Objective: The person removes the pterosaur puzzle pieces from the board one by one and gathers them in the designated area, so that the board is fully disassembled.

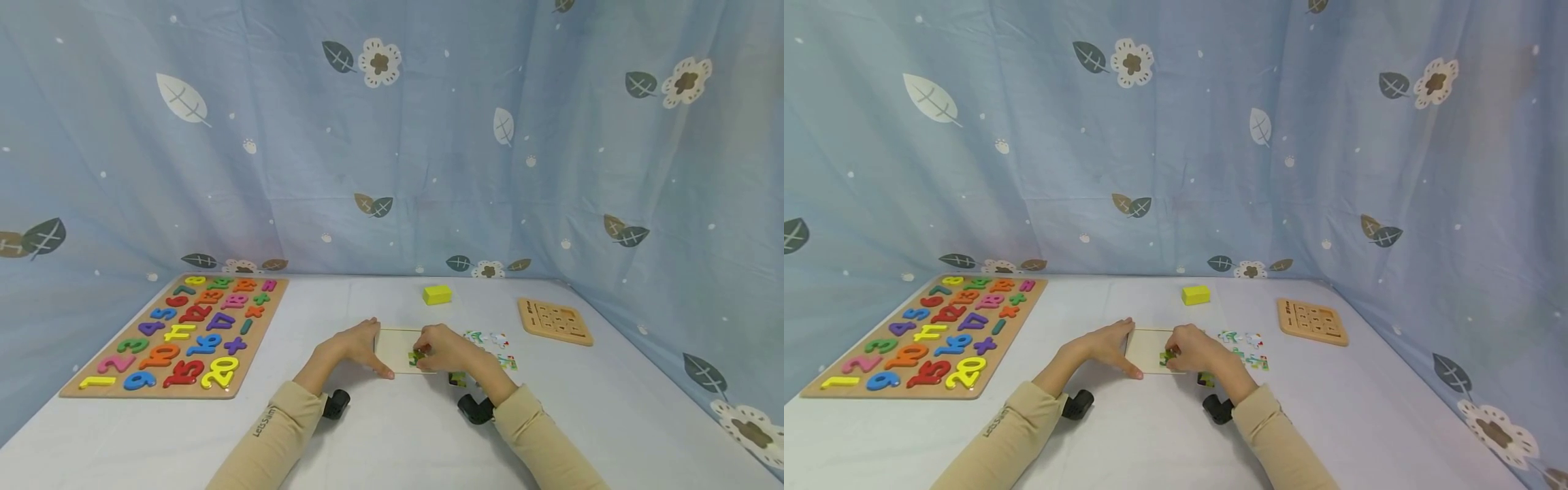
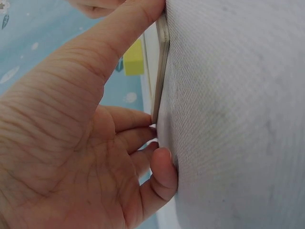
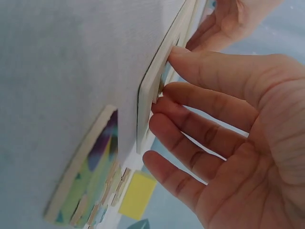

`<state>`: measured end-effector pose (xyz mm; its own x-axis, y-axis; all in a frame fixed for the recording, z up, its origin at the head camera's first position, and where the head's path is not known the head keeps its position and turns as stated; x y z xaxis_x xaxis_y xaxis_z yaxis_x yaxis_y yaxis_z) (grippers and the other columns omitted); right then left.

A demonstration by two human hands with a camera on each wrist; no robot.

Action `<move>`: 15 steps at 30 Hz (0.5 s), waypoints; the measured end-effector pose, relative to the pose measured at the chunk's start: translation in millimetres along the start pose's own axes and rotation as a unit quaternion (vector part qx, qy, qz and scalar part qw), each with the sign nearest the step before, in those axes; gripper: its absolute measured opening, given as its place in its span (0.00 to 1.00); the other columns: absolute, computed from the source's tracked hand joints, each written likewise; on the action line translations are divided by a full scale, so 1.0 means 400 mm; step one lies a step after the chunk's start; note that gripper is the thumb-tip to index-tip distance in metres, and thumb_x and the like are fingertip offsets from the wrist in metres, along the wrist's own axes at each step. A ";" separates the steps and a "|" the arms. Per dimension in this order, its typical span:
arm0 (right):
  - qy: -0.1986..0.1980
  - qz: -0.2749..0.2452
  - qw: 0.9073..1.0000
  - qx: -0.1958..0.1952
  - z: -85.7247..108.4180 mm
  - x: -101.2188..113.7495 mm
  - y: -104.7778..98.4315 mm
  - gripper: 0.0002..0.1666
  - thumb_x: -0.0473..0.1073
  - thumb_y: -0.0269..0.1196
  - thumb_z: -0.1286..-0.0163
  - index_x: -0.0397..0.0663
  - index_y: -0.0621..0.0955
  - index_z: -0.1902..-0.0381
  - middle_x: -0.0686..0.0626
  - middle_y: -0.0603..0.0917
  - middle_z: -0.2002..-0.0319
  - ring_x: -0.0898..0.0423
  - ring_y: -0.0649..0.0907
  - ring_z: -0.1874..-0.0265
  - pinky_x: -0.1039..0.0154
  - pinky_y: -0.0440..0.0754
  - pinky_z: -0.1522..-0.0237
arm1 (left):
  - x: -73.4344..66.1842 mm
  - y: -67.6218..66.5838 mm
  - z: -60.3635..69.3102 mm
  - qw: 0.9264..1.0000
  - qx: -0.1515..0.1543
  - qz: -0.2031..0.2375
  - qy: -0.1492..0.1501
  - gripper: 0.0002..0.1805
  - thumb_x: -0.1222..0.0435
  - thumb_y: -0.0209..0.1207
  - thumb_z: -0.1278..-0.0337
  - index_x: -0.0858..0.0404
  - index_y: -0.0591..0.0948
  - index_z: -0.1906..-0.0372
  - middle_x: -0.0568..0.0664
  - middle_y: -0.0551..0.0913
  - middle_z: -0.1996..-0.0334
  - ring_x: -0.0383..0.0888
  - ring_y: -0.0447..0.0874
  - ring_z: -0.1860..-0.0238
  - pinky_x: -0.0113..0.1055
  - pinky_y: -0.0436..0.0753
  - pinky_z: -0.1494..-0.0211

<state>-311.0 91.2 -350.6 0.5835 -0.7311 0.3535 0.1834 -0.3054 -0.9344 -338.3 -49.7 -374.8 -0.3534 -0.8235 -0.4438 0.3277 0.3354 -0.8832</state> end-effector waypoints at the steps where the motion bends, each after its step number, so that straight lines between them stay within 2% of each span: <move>1: -0.001 0.001 1.000 0.000 0.000 0.001 0.000 0.17 0.36 0.69 0.42 0.33 0.84 0.55 0.47 0.81 0.66 0.60 0.75 0.69 0.68 0.76 0.66 | 0.001 0.001 0.000 1.000 0.000 0.000 0.000 0.59 0.45 0.74 0.64 0.70 0.60 0.29 0.63 0.55 0.26 0.57 0.52 0.24 0.56 0.61 0.28; 9: 0.013 -0.006 1.000 0.003 0.001 -0.001 0.005 0.16 0.35 0.68 0.41 0.33 0.84 0.55 0.48 0.74 0.72 0.58 0.69 0.73 0.69 0.66 0.72 | 0.002 0.001 -0.001 1.000 0.000 -0.007 -0.007 0.62 0.44 0.74 0.65 0.72 0.56 0.28 0.62 0.54 0.25 0.56 0.51 0.24 0.55 0.60 0.27; 15: 0.010 0.002 1.000 0.003 0.002 -0.002 0.006 0.13 0.36 0.68 0.40 0.35 0.85 0.58 0.49 0.74 0.72 0.59 0.69 0.73 0.70 0.67 0.72 | 0.003 0.000 0.003 1.000 0.001 -0.004 -0.010 0.62 0.45 0.74 0.64 0.72 0.56 0.28 0.63 0.54 0.25 0.57 0.51 0.24 0.53 0.60 0.26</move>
<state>-310.2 91.5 -353.2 0.5693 -0.7441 0.3496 0.1846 -0.2987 -0.9363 -337.8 -51.2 -375.0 -0.3382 -0.8352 -0.4338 0.3268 0.3280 -0.8863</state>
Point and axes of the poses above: each hand's wrist, its own z-axis away from the middle knuckle, its own y-axis out of the palm, x = y × z, the point moved 7 cm from there along -z, towards the middle knuckle
